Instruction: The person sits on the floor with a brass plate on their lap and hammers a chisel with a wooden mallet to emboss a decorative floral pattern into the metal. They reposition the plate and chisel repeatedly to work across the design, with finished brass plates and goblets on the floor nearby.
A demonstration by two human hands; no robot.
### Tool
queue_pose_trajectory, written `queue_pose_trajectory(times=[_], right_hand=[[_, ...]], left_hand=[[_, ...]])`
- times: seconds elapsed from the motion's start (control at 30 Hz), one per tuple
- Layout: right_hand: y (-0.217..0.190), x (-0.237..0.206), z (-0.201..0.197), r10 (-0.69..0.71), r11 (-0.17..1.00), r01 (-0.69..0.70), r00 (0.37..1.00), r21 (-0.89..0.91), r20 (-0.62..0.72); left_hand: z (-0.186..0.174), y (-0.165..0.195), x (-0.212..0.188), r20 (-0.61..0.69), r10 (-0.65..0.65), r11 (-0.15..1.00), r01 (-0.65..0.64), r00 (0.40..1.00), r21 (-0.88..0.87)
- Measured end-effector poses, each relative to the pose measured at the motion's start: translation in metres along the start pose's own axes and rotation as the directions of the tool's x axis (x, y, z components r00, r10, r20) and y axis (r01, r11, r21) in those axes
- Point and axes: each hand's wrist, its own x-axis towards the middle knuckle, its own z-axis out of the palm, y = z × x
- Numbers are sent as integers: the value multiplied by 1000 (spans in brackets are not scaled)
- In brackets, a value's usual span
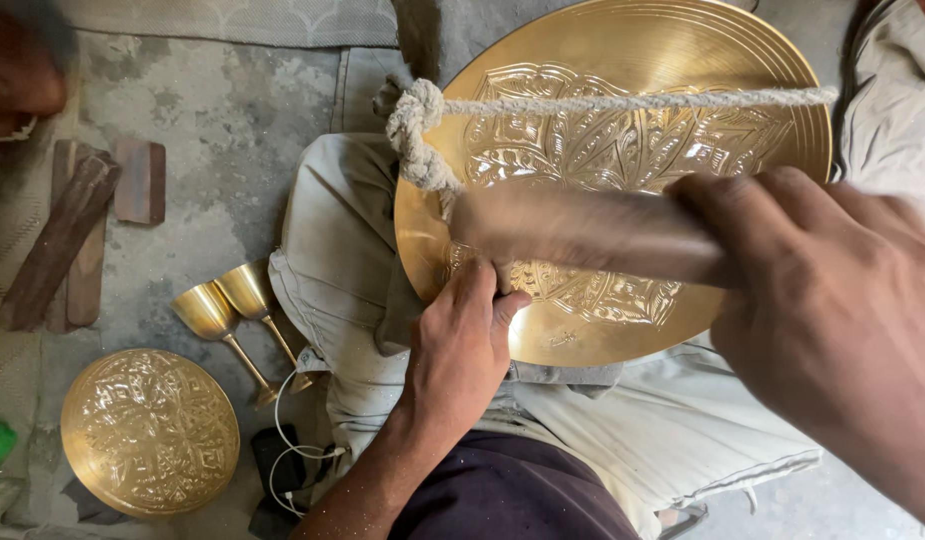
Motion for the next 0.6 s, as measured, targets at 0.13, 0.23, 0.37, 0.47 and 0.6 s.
queue_pose_trajectory(times=[0.13,0.23,0.37,0.47,0.6], right_hand=[[1,-6,8,23,997,-21,1000,-69,21],[5,-13,6,-33,998,29,997,-55,-65],[7,-15,3,48,987,-30,992,157,-113],[7,-12,3,-36,997,48,984,65,-172],[5,-8,3,4,959,52,981,278,-195]], left_hand=[[-1,1,-3,-12,17,1000,-17,1000,16],[-2,-1,-5,-153,40,997,-49,987,-59],[1,-4,-7,-205,-14,985,-23,979,-174],[6,-4,-5,-204,20,1000,-22,979,-8],[7,-7,-5,-175,12,1000,-14,985,-11]])
